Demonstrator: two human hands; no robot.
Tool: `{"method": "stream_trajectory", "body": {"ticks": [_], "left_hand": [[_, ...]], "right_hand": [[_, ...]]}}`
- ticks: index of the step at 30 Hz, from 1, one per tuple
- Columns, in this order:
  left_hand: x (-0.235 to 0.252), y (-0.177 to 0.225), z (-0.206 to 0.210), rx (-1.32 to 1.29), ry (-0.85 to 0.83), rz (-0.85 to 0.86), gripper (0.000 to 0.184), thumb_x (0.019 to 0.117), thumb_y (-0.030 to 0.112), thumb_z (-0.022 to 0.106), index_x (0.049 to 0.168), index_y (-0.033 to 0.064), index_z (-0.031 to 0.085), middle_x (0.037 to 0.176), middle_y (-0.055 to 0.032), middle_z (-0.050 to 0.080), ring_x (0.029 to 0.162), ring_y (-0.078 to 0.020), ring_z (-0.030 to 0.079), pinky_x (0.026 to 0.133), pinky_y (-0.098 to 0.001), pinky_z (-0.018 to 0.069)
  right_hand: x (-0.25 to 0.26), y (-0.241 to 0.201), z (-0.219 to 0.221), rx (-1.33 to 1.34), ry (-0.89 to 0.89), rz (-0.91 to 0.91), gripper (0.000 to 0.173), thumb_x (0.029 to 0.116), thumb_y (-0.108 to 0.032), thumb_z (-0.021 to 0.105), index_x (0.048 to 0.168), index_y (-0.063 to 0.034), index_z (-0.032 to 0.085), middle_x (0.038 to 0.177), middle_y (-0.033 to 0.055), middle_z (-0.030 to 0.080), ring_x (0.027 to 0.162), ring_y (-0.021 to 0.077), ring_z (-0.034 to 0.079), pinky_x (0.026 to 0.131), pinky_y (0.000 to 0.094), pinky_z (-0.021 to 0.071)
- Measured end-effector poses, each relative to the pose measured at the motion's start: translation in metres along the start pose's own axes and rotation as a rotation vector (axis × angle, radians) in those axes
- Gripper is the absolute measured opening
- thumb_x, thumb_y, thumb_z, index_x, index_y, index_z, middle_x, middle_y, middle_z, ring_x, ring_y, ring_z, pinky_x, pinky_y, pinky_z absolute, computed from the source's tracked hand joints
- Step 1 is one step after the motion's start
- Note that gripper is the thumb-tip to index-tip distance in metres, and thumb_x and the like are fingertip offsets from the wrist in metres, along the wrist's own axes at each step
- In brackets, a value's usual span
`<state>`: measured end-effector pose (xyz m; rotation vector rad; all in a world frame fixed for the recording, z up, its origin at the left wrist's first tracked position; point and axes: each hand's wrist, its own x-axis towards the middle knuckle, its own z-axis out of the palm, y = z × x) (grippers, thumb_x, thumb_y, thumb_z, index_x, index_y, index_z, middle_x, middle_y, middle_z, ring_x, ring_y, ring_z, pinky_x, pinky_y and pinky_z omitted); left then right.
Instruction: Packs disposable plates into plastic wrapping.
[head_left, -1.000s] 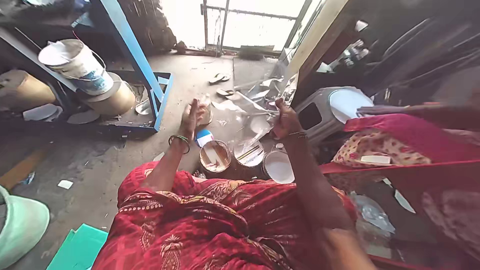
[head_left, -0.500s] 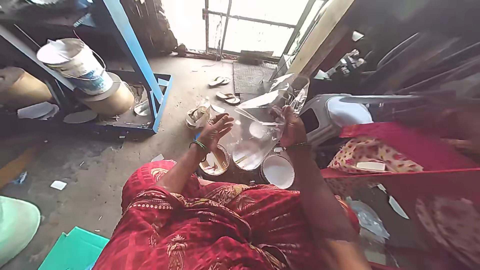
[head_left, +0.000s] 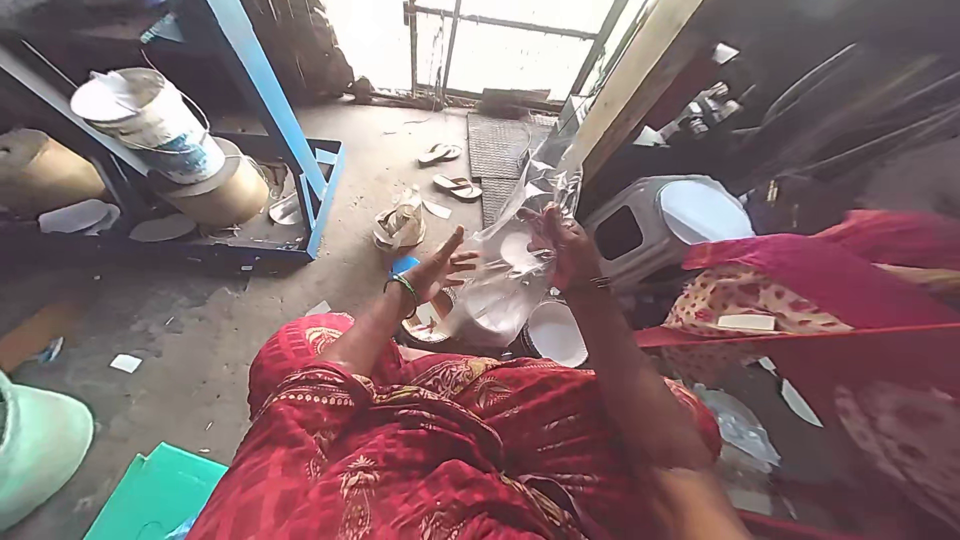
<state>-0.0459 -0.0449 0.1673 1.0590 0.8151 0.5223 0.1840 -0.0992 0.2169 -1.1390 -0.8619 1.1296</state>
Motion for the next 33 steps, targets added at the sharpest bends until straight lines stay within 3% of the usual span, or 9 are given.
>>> {"method": "stream_trajectory", "body": {"ticks": [3,5,9,13,16,17,19,25,33], "left_hand": [[-0.008,0.009,0.02,0.013,-0.028,-0.078,0.069,0.1074,0.059,0.029,0.14,0.0048,0.056,0.128,-0.0136,0.066,0.117,-0.0235,0.063,0.1,-0.0461,0.0491],[-0.007,0.011,0.021,-0.022,-0.002,-0.049,0.056,0.1089,0.048,0.039,0.144,0.0061,0.05,0.124,-0.0124,0.067,0.108,-0.0198,0.066,0.094,-0.0389,0.0536],[-0.007,0.014,0.013,-0.124,0.106,0.174,0.038,0.1095,0.031,0.046,0.138,0.0076,0.054,0.116,-0.0046,0.067,0.101,-0.0141,0.067,0.088,-0.0332,0.0565],[0.005,0.023,-0.004,-0.113,0.297,0.45,0.033,0.1085,0.022,0.05,0.132,0.0012,0.056,0.127,-0.0095,0.066,0.115,-0.0183,0.064,0.097,-0.0362,0.0531],[0.008,0.033,-0.012,-0.002,0.425,0.557,0.023,0.1097,0.016,0.046,0.125,0.0021,0.055,0.096,-0.005,0.071,0.08,-0.0118,0.069,0.074,-0.0286,0.0595],[0.011,0.033,-0.013,0.135,0.465,0.6,0.022,0.1084,0.012,0.045,0.124,-0.0002,0.057,0.085,-0.0028,0.068,0.066,-0.0072,0.061,0.062,-0.0238,0.0527],[0.01,0.037,-0.024,0.581,0.442,0.664,0.028,0.1049,0.009,0.05,0.126,-0.0042,0.064,0.086,-0.0084,0.071,0.073,-0.0135,0.065,0.076,-0.0333,0.0561],[0.007,0.028,0.0,1.038,0.104,0.751,0.024,0.1026,0.022,0.061,0.104,0.0012,0.074,0.079,-0.009,0.072,0.069,-0.0188,0.069,0.073,-0.04,0.0584],[-0.019,0.026,0.039,1.004,-0.212,0.892,0.032,0.1047,0.016,0.055,0.082,-0.0025,0.067,0.065,-0.0071,0.064,0.059,-0.0114,0.061,0.061,-0.0275,0.0515]], "right_hand": [[0.003,0.004,0.006,0.037,-0.114,-0.003,0.032,0.1114,-0.029,0.041,0.117,-0.0075,0.063,0.108,0.0016,0.075,0.062,-0.0004,0.058,0.054,0.0167,0.0476],[-0.004,0.0,0.007,-0.01,-0.118,-0.011,0.034,0.1106,-0.032,0.042,0.119,-0.0089,0.066,0.107,-0.0011,0.074,0.058,-0.0026,0.051,0.051,0.0151,0.0428],[0.002,0.002,-0.011,-0.022,-0.038,-0.04,0.022,0.108,-0.026,0.051,0.116,-0.0101,0.062,0.097,-0.0024,0.073,0.069,0.0018,0.062,0.06,0.0187,0.053],[0.015,0.018,-0.036,-0.293,0.057,0.012,0.019,0.1013,-0.021,0.064,0.113,-0.0086,0.056,0.081,-0.003,0.065,0.06,0.0037,0.057,0.054,0.0214,0.0496],[0.023,0.05,-0.071,-1.049,-0.029,0.155,0.041,0.0983,-0.031,0.067,0.121,0.0028,0.061,0.098,0.0209,0.068,0.082,0.0322,0.067,0.077,0.0524,0.0553],[0.019,0.055,-0.08,-1.267,-0.077,0.223,0.041,0.0966,-0.029,0.068,0.121,0.0029,0.064,0.11,0.0289,0.068,0.099,0.0452,0.067,0.086,0.0662,0.0507],[0.005,0.052,-0.078,-1.466,-0.096,0.23,0.038,0.0959,-0.028,0.07,0.12,0.0014,0.067,0.118,0.0327,0.065,0.112,0.0541,0.061,0.089,0.0751,0.0443],[0.005,-0.013,-0.042,-1.011,-0.138,-0.634,0.05,0.0947,-0.029,0.072,0.133,0.002,0.063,0.132,0.0214,0.064,0.124,0.0321,0.062,0.107,0.047,0.0496],[-0.004,-0.02,-0.019,-0.719,-0.586,-0.446,0.077,0.0799,-0.037,0.082,0.145,-0.0068,0.054,0.148,0.0074,0.055,0.137,0.015,0.051,0.114,0.0358,0.0431]]}}
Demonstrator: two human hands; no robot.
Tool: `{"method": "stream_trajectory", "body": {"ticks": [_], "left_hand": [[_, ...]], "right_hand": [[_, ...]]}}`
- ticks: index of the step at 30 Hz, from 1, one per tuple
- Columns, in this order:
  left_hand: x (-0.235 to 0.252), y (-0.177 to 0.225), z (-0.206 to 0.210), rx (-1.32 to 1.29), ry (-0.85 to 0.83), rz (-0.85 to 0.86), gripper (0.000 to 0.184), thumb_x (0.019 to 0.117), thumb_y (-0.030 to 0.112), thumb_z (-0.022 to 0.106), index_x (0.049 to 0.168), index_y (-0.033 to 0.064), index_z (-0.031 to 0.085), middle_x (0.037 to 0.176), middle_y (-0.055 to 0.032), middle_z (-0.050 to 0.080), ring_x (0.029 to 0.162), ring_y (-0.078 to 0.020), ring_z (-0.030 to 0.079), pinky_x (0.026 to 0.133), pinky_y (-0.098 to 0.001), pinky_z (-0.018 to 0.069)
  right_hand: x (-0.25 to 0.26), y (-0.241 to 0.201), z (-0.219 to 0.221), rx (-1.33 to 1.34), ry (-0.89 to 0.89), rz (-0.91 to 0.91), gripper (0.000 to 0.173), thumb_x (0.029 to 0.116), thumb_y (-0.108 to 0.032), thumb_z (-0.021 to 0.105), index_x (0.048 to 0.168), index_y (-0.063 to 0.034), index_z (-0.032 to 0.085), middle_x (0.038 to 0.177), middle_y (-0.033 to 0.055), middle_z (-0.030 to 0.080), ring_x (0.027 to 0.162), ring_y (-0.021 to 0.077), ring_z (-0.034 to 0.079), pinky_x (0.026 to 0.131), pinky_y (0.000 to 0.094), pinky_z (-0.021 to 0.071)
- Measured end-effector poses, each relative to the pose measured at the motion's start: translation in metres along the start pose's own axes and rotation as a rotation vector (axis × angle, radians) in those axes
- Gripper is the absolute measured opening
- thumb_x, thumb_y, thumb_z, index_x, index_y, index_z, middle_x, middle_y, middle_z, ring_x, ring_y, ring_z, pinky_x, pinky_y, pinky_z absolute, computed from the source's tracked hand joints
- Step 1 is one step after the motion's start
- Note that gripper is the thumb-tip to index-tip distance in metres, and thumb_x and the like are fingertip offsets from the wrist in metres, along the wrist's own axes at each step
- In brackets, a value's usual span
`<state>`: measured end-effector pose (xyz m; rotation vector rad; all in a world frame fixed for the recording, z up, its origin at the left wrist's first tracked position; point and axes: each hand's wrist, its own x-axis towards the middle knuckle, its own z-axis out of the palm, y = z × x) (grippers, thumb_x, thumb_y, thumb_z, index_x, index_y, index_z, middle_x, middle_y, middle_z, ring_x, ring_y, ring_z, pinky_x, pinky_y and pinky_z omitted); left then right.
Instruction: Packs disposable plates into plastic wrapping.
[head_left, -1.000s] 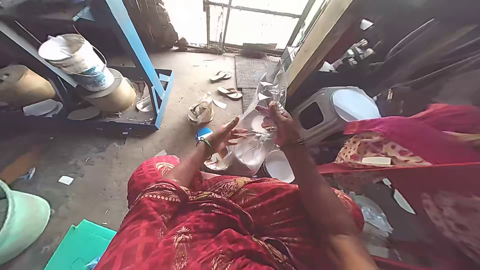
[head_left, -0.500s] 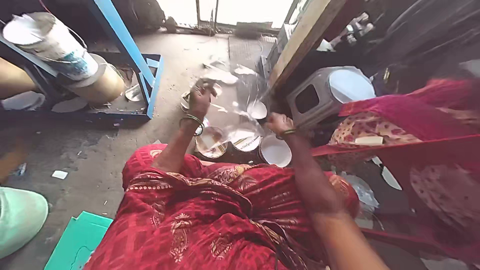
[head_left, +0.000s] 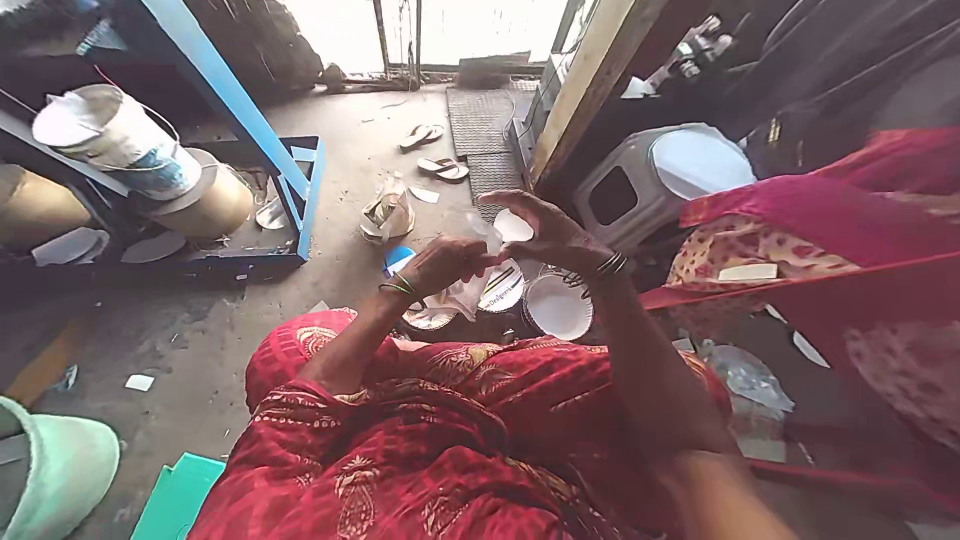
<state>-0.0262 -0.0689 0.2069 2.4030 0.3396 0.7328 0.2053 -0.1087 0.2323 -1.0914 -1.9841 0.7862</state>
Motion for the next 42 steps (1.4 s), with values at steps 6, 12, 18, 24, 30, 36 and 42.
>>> {"method": "stream_trajectory", "body": {"ticks": [6,12,18,24,30,36,42], "left_hand": [[0.001,0.005,0.003,-0.186,0.103,-0.161,0.053,0.1083,0.025,0.046,0.061,0.0046,0.057,0.052,0.0036,0.052,0.049,-0.0014,0.049,0.052,-0.0223,0.0425],[-0.003,-0.01,-0.009,-0.464,0.12,-0.314,0.018,0.1,0.016,0.065,0.096,-0.0011,0.064,0.067,0.0022,0.064,0.06,-0.0037,0.062,0.063,-0.0228,0.0547],[-0.017,-0.026,-0.027,-0.415,-0.02,-0.473,0.018,0.1012,0.013,0.063,0.111,0.0008,0.071,0.079,0.0007,0.071,0.063,-0.0008,0.058,0.061,-0.0191,0.0467],[-0.023,-0.039,-0.043,-0.377,0.155,-0.541,0.018,0.1011,0.013,0.064,0.11,-0.0003,0.072,0.079,-0.0008,0.074,0.065,-0.0039,0.064,0.066,-0.0227,0.0544],[-0.02,-0.035,-0.038,-0.784,0.57,-0.725,0.017,0.1011,0.01,0.063,0.111,-0.0026,0.066,0.085,-0.0044,0.073,0.076,-0.0089,0.07,0.076,-0.026,0.0593],[-0.015,-0.017,-0.041,-1.107,0.811,-0.798,0.02,0.1053,0.018,0.057,0.12,0.0072,0.063,0.101,-0.0025,0.072,0.088,-0.0096,0.069,0.084,-0.0265,0.0571],[-0.016,-0.018,-0.041,-0.985,0.765,-0.747,0.03,0.11,0.022,0.047,0.131,0.0057,0.061,0.108,-0.005,0.073,0.093,-0.01,0.07,0.089,-0.0277,0.0559]], "right_hand": [[-0.007,0.001,0.011,0.559,-0.266,0.116,0.112,0.0761,-0.059,0.082,0.159,-0.0115,0.024,0.145,0.0078,0.057,0.121,0.0158,0.063,0.095,0.0311,0.0567],[-0.001,0.008,0.012,0.418,0.096,0.207,0.059,0.0856,-0.005,0.074,0.14,-0.0049,0.053,0.091,0.0018,0.069,0.07,0.0074,0.065,0.061,0.0232,0.0573],[-0.001,0.021,-0.018,0.075,0.437,0.184,0.028,0.0935,-0.014,0.071,0.117,0.0007,0.067,0.111,0.0098,0.07,0.088,0.0132,0.069,0.079,0.0327,0.0598],[-0.012,0.028,-0.038,0.085,0.513,0.184,0.019,0.094,-0.017,0.071,0.108,-0.0041,0.068,0.102,0.0028,0.071,0.083,0.0085,0.067,0.074,0.0285,0.0589],[-0.021,0.026,-0.032,0.188,0.547,0.201,0.013,0.0947,-0.011,0.07,0.107,-0.0107,0.067,0.098,-0.0022,0.07,0.08,0.0051,0.067,0.073,0.0244,0.0585],[-0.018,0.038,-0.026,0.297,0.582,0.177,0.013,0.0936,-0.003,0.068,0.105,-0.0071,0.063,0.098,0.001,0.07,0.086,0.0125,0.071,0.081,0.0348,0.0628],[-0.023,0.043,-0.028,0.278,0.478,0.262,0.015,0.0908,0.0,0.071,0.102,-0.0067,0.063,0.094,0.0021,0.071,0.082,0.0118,0.07,0.079,0.0326,0.0611]]}}
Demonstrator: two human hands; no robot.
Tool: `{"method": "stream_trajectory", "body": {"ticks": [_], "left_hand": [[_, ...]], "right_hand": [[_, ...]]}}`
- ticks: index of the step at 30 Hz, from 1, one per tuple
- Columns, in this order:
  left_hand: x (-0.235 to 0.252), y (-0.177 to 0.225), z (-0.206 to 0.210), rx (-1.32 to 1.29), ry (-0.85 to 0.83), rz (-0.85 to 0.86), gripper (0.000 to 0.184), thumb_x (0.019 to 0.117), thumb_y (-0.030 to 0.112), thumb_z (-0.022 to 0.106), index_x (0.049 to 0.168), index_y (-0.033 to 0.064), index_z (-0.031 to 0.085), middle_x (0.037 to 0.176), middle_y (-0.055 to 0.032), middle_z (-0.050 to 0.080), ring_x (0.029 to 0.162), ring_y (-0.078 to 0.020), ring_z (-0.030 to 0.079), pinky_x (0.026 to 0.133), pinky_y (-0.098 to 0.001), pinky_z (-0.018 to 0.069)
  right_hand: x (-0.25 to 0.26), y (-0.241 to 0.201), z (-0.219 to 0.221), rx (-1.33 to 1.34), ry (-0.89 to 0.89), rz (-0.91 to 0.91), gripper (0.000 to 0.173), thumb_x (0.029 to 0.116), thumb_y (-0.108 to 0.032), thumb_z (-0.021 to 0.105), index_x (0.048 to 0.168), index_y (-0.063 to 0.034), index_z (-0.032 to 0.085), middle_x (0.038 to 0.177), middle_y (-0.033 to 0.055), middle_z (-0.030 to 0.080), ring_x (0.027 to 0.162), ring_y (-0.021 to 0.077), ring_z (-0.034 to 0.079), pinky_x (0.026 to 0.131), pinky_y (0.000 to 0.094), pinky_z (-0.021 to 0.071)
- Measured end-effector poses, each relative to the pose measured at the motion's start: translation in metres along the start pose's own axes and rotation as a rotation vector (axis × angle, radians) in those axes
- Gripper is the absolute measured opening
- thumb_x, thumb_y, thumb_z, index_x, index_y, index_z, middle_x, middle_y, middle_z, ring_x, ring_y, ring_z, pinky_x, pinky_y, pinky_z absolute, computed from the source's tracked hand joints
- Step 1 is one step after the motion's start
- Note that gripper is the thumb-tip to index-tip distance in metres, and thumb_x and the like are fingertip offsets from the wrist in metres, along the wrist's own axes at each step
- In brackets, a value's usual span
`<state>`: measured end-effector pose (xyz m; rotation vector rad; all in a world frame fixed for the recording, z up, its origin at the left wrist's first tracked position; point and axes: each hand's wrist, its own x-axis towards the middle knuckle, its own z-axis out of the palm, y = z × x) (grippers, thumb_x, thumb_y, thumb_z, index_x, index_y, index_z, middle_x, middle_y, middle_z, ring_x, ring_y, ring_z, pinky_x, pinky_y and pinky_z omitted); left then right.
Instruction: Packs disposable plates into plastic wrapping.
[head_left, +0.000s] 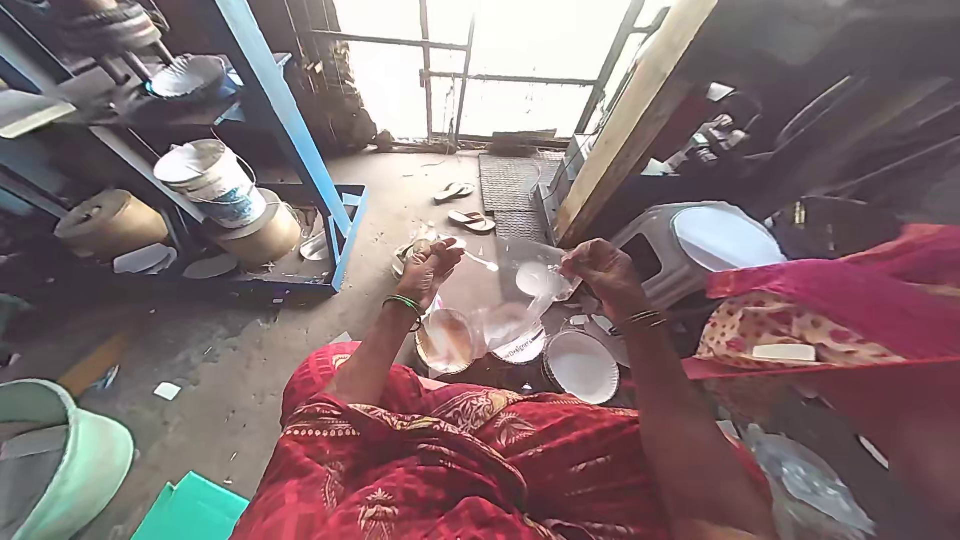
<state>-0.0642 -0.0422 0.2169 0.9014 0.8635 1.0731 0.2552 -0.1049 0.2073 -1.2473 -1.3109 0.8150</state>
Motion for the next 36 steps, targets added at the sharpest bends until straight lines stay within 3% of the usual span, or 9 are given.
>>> {"method": "stream_trajectory", "body": {"ticks": [5,13,18,21,26,29,31,33,36], "left_hand": [[0.015,-0.007,-0.004,0.158,-0.02,0.276,0.019,0.1044,0.009,0.056,0.112,-0.0065,0.064,0.092,-0.0103,0.076,0.079,-0.0144,0.073,0.079,-0.0294,0.0605],[0.012,-0.01,-0.004,0.429,-0.066,0.638,0.018,0.1052,0.007,0.051,0.106,-0.0051,0.065,0.087,-0.0063,0.075,0.075,-0.0106,0.071,0.076,-0.029,0.0606],[0.01,-0.009,-0.003,0.548,0.031,0.71,0.025,0.1083,0.017,0.048,0.097,-0.0028,0.06,0.078,-0.0027,0.067,0.072,-0.0076,0.067,0.075,-0.0277,0.0588],[0.008,-0.009,-0.001,0.532,0.1,0.676,0.037,0.1093,0.024,0.045,0.081,0.0041,0.057,0.065,0.0022,0.06,0.06,-0.0051,0.059,0.063,-0.0237,0.0535],[0.005,-0.007,0.0,0.515,0.12,0.533,0.052,0.1094,0.034,0.043,0.064,0.011,0.053,0.054,0.0066,0.054,0.048,-0.0023,0.05,0.052,-0.0229,0.0461],[0.005,-0.007,-0.002,0.476,0.021,0.523,0.041,0.1078,0.026,0.047,0.072,0.0092,0.058,0.056,0.0084,0.054,0.049,0.0001,0.048,0.052,-0.0201,0.0435],[0.006,-0.008,-0.005,0.396,-0.093,0.545,0.014,0.1025,0.014,0.059,0.098,0.0018,0.065,0.062,0.007,0.059,0.051,0.0007,0.052,0.052,-0.017,0.0468],[0.006,-0.007,-0.004,0.358,-0.138,0.549,0.02,0.1004,0.007,0.062,0.117,-0.0029,0.063,0.065,0.0037,0.061,0.052,-0.001,0.055,0.051,-0.0169,0.0488],[0.004,-0.005,-0.002,0.3,-0.111,0.563,0.013,0.1031,0.008,0.057,0.112,-0.0005,0.06,0.07,0.0036,0.065,0.054,-0.0008,0.057,0.053,-0.0169,0.0502]], "right_hand": [[0.0,0.006,0.006,-0.028,-0.094,0.054,0.012,0.093,0.002,0.068,0.103,-0.0035,0.064,0.096,0.0047,0.071,0.082,0.0142,0.071,0.078,0.0334,0.0622],[-0.001,0.001,0.014,-0.288,-0.271,0.138,0.014,0.0943,-0.007,0.071,0.106,-0.0018,0.067,0.093,0.0072,0.071,0.079,0.0132,0.067,0.073,0.0334,0.0567],[-0.001,0.001,0.02,-0.265,-0.33,0.093,0.011,0.0932,-0.008,0.072,0.101,-0.0021,0.067,0.094,0.0082,0.071,0.082,0.0153,0.068,0.075,0.0364,0.0573],[-0.003,-0.002,0.022,-0.261,-0.352,0.103,0.014,0.0909,-0.011,0.075,0.1,-0.0027,0.068,0.092,0.0069,0.07,0.081,0.0148,0.066,0.074,0.0359,0.0565],[-0.002,-0.002,0.019,-0.486,-0.585,0.149,0.031,0.0929,-0.031,0.075,0.094,-0.0006,0.069,0.083,0.0099,0.065,0.076,0.0185,0.061,0.073,0.0417,0.0507],[-0.002,0.002,0.021,-0.536,-0.609,0.128,0.029,0.0942,-0.031,0.074,0.092,-0.0026,0.07,0.081,0.0085,0.065,0.076,0.0182,0.061,0.073,0.042,0.0505],[-0.002,0.001,0.022,-0.53,-0.547,0.084,0.025,0.095,-0.025,0.073,0.092,-0.0012,0.07,0.081,0.0104,0.065,0.076,0.0208,0.062,0.073,0.0438,0.0511],[-0.001,0.0,0.02,-0.52,-0.472,0.093,0.022,0.0959,-0.023,0.072,0.096,-0.0008,0.07,0.086,0.0125,0.067,0.078,0.0233,0.064,0.073,0.0462,0.0529],[0.003,-0.001,0.018,-0.532,-0.429,0.11,0.022,0.0966,-0.022,0.072,0.099,-0.0003,0.071,0.093,0.0152,0.068,0.083,0.0269,0.066,0.076,0.05,0.0541]]}}
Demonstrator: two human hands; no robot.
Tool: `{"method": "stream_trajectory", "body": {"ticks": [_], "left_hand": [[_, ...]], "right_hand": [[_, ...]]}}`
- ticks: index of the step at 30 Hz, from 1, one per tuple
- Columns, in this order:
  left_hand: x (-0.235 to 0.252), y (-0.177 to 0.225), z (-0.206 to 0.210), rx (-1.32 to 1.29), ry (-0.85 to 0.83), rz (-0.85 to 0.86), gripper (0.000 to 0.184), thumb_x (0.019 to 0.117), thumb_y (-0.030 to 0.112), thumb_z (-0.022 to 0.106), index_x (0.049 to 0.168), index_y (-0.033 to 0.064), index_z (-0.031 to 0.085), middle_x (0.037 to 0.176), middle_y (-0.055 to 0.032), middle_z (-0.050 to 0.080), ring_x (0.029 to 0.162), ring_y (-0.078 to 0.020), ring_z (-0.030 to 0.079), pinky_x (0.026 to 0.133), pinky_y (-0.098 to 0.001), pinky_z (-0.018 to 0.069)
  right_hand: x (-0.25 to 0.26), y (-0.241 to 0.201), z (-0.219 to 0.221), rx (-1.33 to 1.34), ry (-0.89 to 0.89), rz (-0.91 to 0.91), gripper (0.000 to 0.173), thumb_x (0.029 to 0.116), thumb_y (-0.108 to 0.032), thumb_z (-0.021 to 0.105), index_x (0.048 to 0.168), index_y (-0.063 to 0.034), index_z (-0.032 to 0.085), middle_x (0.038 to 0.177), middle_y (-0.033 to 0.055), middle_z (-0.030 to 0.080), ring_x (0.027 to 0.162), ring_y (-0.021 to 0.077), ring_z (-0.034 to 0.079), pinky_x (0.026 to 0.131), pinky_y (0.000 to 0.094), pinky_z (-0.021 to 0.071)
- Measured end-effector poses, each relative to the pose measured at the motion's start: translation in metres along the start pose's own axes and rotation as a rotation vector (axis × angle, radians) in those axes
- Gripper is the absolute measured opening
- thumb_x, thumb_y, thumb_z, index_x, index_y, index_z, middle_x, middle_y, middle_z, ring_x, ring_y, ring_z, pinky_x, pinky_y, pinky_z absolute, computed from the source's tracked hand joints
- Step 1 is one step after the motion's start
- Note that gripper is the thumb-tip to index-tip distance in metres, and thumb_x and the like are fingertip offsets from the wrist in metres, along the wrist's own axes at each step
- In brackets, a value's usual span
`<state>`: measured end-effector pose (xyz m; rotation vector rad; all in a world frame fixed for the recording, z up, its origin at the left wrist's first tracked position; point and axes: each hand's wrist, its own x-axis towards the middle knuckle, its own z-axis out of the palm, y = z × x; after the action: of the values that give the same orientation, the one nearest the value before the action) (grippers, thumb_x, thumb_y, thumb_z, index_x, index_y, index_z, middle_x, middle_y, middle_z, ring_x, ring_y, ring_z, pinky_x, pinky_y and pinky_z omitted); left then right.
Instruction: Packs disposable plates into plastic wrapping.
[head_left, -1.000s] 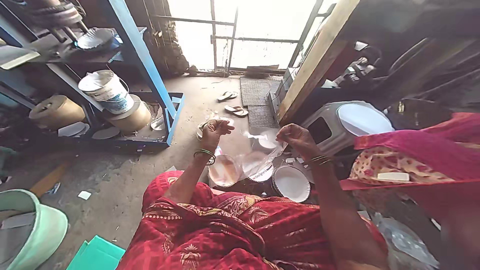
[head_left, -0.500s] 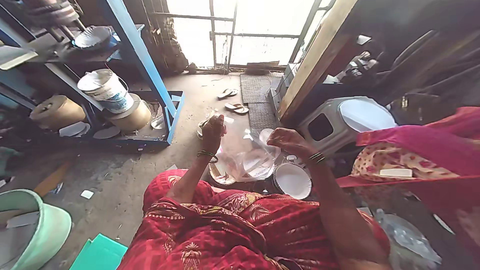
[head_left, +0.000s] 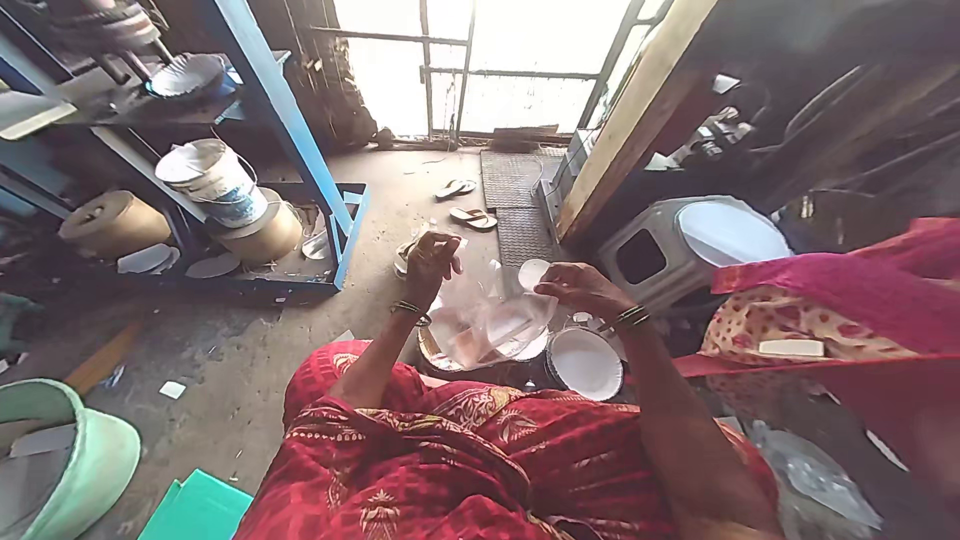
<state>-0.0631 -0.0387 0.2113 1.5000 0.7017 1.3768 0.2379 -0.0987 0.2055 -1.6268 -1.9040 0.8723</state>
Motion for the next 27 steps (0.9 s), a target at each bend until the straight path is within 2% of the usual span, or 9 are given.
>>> {"method": "stream_trajectory", "body": {"ticks": [6,10,14,16,18,20,22,24,27], "left_hand": [[0.002,-0.007,-0.008,0.177,0.027,0.085,0.016,0.1044,0.01,0.054,0.106,-0.0021,0.064,0.097,-0.0044,0.074,0.077,-0.0056,0.067,0.069,-0.0232,0.0565],[0.0,-0.003,-0.002,0.423,-0.028,0.136,0.03,0.1085,0.018,0.047,0.096,-0.0044,0.061,0.075,-0.0053,0.061,0.065,-0.0092,0.06,0.065,-0.0268,0.054],[-0.006,0.005,0.009,0.473,-0.03,0.01,0.046,0.1085,0.031,0.046,0.07,0.0073,0.052,0.057,0.0035,0.044,0.052,-0.006,0.046,0.055,-0.0263,0.0435],[-0.008,0.004,0.012,0.468,-0.11,-0.022,0.053,0.1083,0.036,0.047,0.063,0.0095,0.05,0.054,0.0051,0.043,0.05,-0.0051,0.044,0.053,-0.0261,0.0404],[-0.011,0.003,0.015,0.425,-0.18,-0.043,0.055,0.109,0.037,0.042,0.06,0.0126,0.049,0.053,0.007,0.044,0.048,-0.0034,0.043,0.051,-0.0246,0.0378],[-0.015,0.005,0.015,0.337,-0.202,-0.108,0.056,0.1109,0.037,0.033,0.069,0.0088,0.057,0.055,0.0062,0.047,0.049,-0.0036,0.045,0.052,-0.0239,0.042],[-0.013,0.009,0.011,0.216,-0.229,-0.221,0.065,0.1114,0.04,0.013,0.094,0.0008,0.062,0.056,0.0048,0.05,0.049,-0.004,0.047,0.052,-0.0229,0.0443],[-0.007,0.009,0.001,0.101,-0.288,-0.349,0.08,0.1059,0.053,-0.004,0.115,0.0025,0.058,0.066,0.0016,0.062,0.052,-0.0039,0.055,0.049,-0.0193,0.0447],[-0.002,0.012,-0.016,0.088,-0.406,-0.397,0.078,0.1067,0.054,0.001,0.133,0.0013,0.053,0.089,-0.006,0.071,0.066,-0.0089,0.063,0.063,-0.0248,0.0531]], "right_hand": [[0.0,0.007,0.007,-0.041,-0.069,-0.027,0.026,0.0942,-0.026,0.075,0.102,-0.0015,0.071,0.098,0.0156,0.071,0.091,0.0291,0.069,0.082,0.0528,0.0553],[-0.002,-0.011,0.014,-0.131,0.069,-0.143,0.052,0.0887,-0.032,0.08,0.127,-0.002,0.064,0.126,0.0224,0.063,0.115,0.0389,0.061,0.097,0.0585,0.049],[0.001,-0.05,0.027,0.109,0.192,-0.294,0.076,0.0894,-0.043,0.073,0.149,-0.0054,0.045,0.148,0.0119,0.055,0.136,0.0226,0.053,0.111,0.0432,0.0469],[0.007,-0.062,0.044,0.253,0.165,-0.346,0.098,0.0819,-0.048,0.077,0.157,-0.0035,0.031,0.149,0.0117,0.054,0.138,0.018,0.051,0.113,0.0386,0.0449],[0.01,-0.066,0.057,0.315,0.087,-0.353,0.104,0.0791,-0.041,0.082,0.158,-0.0033,0.027,0.141,0.011,0.06,0.124,0.0155,0.061,0.106,0.0359,0.0503],[0.007,-0.071,0.066,0.411,-0.005,-0.244,0.077,0.0831,-0.024,0.081,0.149,-0.0058,0.044,0.112,0.0045,0.073,0.086,0.0082,0.068,0.077,0.0276,0.0574],[0.001,-0.078,0.071,0.503,-0.004,-0.143,0.03,0.0933,-0.01,0.07,0.122,-0.0031,0.065,0.086,0.0016,0.071,0.065,0.0036,0.061,0.058,0.0202,0.05],[0.003,-0.07,0.071,0.621,0.025,-0.138,0.011,0.0999,-0.008,0.061,0.106,-0.0029,0.069,0.091,-0.0004,0.071,0.075,0.0039,0.066,0.073,0.0226,0.0576],[0.014,-0.053,0.069,0.773,0.117,-0.155,0.009,0.0994,-0.009,0.061,0.102,-0.0049,0.068,0.092,-0.0016,0.072,0.08,0.0093,0.07,0.08,0.0321,0.0622]]}}
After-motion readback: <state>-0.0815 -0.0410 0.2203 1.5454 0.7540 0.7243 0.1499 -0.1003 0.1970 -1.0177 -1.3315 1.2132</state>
